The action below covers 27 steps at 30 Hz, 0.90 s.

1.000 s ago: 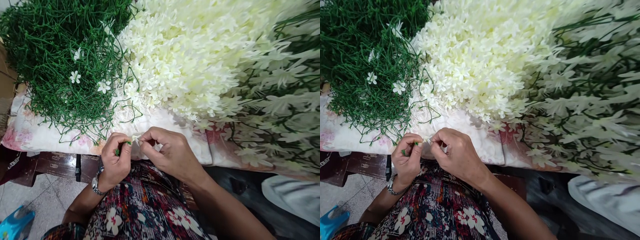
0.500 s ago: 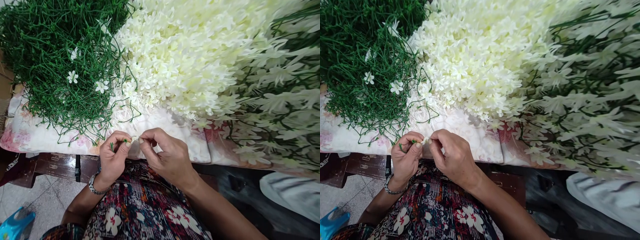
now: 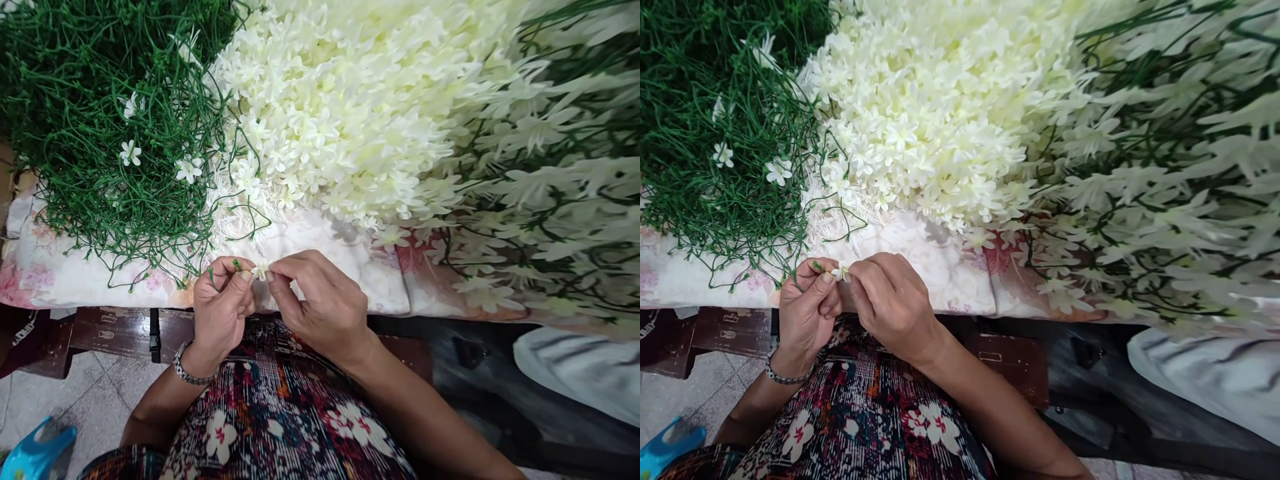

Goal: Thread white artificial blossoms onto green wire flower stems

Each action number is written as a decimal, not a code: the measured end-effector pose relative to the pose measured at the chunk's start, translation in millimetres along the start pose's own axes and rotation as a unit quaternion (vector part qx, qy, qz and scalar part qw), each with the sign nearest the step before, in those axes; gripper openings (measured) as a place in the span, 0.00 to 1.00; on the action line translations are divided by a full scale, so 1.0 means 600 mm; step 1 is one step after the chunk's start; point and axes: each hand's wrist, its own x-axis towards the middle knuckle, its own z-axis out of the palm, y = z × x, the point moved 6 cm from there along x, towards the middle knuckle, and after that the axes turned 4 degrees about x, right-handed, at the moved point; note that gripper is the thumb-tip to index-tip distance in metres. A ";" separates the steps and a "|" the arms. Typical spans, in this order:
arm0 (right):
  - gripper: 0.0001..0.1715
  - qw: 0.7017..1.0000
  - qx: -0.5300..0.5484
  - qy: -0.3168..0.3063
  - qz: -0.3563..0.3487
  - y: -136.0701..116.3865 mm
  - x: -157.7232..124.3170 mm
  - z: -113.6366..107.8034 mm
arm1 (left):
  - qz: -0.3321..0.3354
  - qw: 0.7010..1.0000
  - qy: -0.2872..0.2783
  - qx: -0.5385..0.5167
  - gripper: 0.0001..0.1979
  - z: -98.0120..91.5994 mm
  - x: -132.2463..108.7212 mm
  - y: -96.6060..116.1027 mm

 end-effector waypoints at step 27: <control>0.05 0.979 0.183 -0.022 0.088 0.027 -0.016 0.001 | 0.151 0.975 -0.051 0.154 0.04 -0.010 -0.010 0.004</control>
